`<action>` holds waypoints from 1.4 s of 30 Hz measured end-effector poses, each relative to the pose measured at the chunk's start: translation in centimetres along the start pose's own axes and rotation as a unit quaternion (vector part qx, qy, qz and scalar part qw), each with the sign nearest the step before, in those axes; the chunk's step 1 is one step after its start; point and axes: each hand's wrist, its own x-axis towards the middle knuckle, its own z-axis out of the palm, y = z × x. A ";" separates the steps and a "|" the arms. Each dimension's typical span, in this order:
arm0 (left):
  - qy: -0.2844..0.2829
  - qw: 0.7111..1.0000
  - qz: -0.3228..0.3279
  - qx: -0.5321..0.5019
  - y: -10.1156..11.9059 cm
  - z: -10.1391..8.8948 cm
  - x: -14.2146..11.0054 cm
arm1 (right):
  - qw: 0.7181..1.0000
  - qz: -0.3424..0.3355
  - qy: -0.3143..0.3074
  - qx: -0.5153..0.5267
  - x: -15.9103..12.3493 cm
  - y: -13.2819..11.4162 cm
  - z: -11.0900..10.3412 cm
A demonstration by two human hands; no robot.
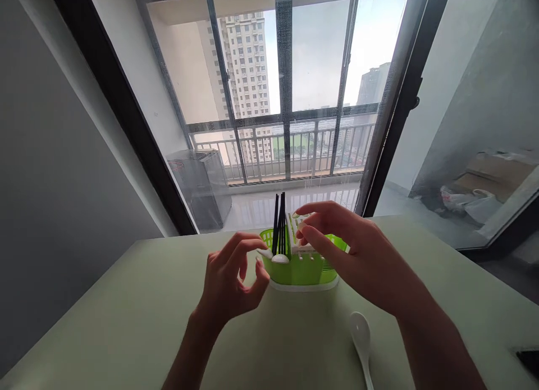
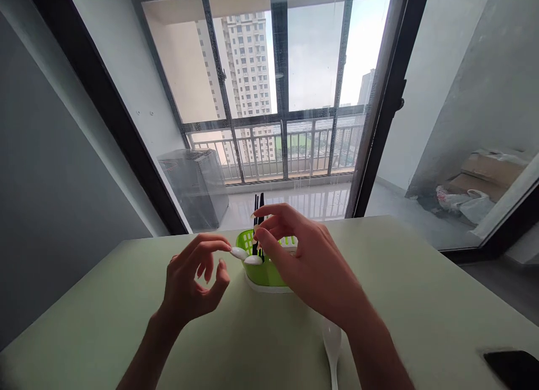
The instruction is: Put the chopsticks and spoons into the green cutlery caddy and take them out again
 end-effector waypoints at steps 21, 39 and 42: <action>-0.389 0.920 -0.014 0.041 11.4 18.9 -8.7 | 0.997 -0.029 -0.004 -0.065 -0.4 -0.7 0.2; -0.022 0.892 -0.347 -0.289 5.0 -1.0 3.1 | 0.998 -0.009 -0.021 -0.053 0.0 0.1 0.2; 0.114 0.902 -0.343 -0.237 3.5 -2.3 3.0 | 0.995 -0.002 -0.071 -0.075 -0.1 0.6 0.6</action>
